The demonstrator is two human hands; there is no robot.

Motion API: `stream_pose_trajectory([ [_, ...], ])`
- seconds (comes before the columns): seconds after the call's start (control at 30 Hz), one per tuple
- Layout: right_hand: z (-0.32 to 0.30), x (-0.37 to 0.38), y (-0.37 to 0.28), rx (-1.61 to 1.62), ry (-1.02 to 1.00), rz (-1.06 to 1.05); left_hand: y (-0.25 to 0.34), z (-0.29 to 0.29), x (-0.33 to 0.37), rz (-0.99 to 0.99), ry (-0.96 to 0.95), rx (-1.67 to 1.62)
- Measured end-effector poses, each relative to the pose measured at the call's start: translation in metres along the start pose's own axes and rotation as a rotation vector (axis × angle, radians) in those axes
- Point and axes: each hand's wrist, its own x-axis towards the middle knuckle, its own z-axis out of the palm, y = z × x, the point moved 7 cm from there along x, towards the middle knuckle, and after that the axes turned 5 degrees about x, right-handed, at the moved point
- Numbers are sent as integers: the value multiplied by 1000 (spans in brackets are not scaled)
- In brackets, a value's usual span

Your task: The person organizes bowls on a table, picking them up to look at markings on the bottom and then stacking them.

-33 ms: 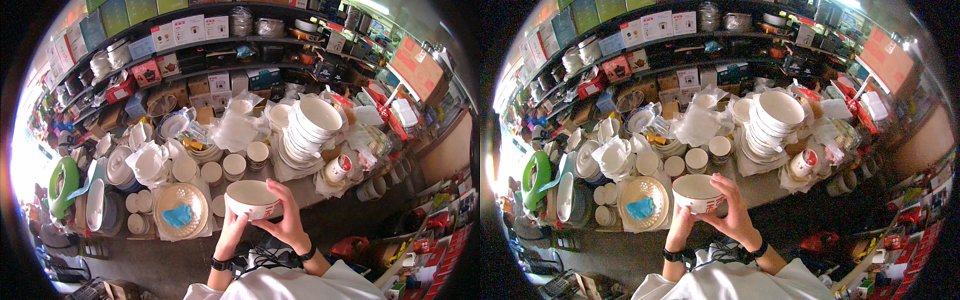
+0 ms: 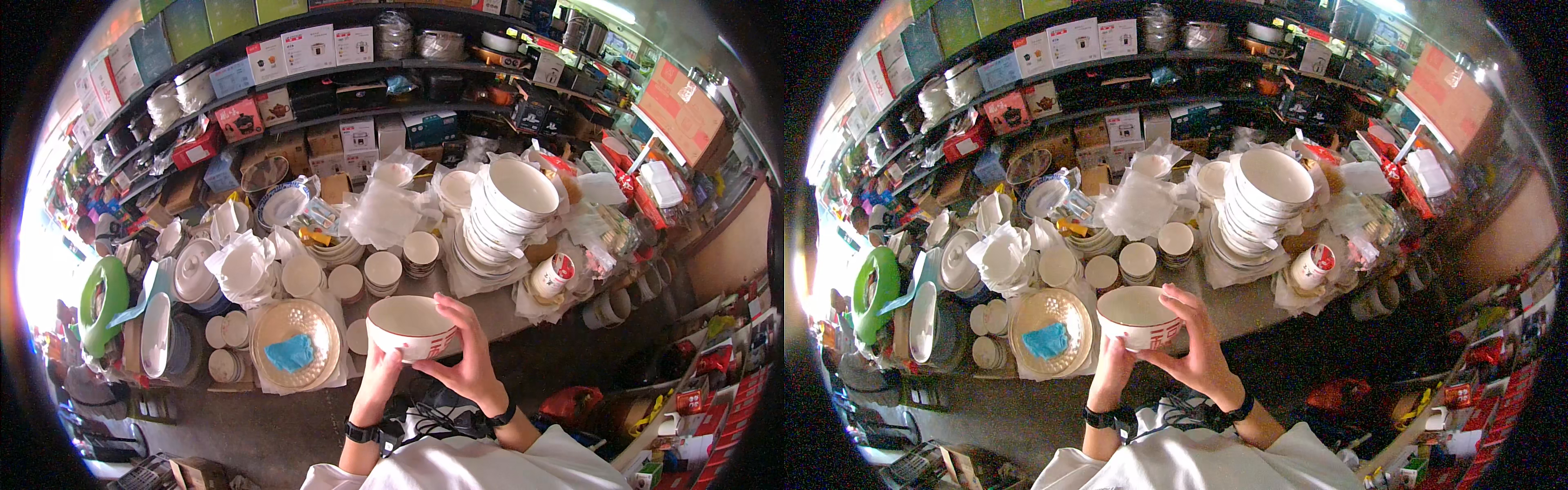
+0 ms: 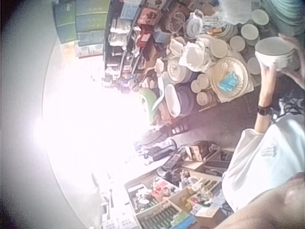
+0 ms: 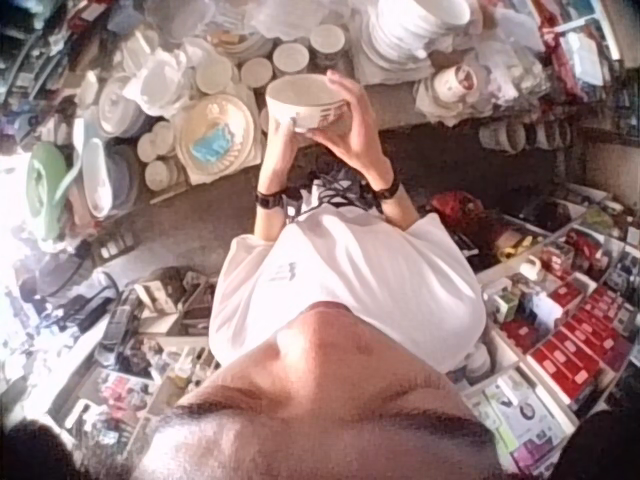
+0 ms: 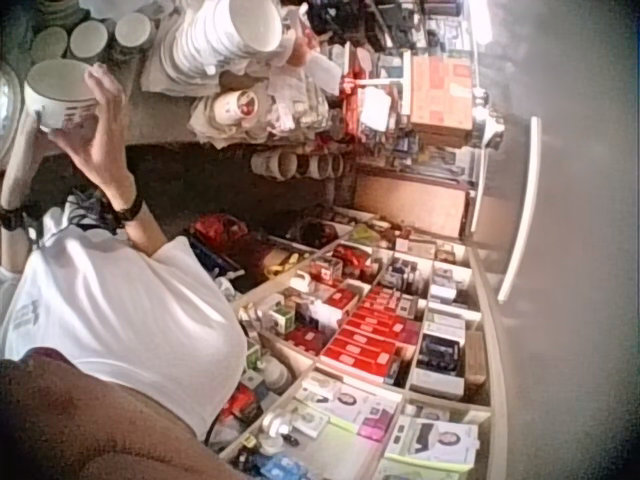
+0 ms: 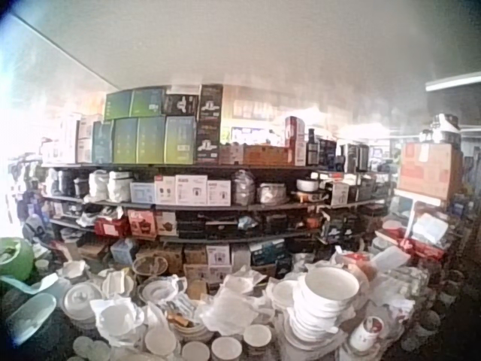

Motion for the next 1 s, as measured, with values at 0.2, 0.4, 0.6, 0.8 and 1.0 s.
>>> stream_pose_trajectory([
  [0.2,1,-3,18,564,-55,183,1,15,3,-170,39,-398],
  [0.4,19,-7,17,753,-248,264,3,23,0,-177,-50,-281],
  [0.6,18,-15,37,906,-89,280,7,6,9,-75,66,19],
  [0.8,17,-19,42,885,-35,364,22,19,-3,37,0,258],
  [1.0,16,-20,46,902,-2,384,43,40,0,117,14,285],
])
